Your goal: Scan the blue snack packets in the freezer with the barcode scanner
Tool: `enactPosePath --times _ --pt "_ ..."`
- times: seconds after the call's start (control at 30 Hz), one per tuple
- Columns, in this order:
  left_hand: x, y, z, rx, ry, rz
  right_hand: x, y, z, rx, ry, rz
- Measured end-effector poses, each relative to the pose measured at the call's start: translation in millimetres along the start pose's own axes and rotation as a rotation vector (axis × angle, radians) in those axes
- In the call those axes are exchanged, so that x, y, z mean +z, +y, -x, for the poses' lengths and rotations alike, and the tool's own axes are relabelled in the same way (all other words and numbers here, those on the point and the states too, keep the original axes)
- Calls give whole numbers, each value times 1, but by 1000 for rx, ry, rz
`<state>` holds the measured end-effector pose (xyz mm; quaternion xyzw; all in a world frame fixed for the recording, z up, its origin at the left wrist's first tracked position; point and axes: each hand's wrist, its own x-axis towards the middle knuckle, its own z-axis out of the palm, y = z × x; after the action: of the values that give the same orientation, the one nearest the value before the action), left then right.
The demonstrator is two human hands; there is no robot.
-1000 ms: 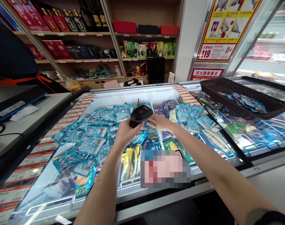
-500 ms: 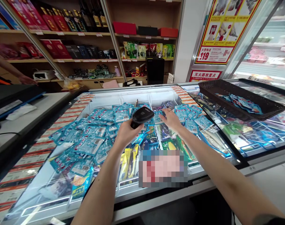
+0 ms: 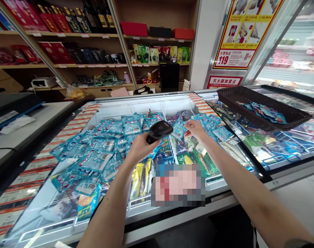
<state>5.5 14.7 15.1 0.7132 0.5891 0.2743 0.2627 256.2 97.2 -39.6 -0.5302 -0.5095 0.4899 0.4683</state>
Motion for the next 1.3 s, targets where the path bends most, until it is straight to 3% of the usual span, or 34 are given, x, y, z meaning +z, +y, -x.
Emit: enactPosePath --times 0.2,1.3 --pt "1 8 2 37 -86 -60 -7 14 9 -66 92 -252" --pt "4 9 -1 61 -107 -189 -3 17 9 -96 128 -227"
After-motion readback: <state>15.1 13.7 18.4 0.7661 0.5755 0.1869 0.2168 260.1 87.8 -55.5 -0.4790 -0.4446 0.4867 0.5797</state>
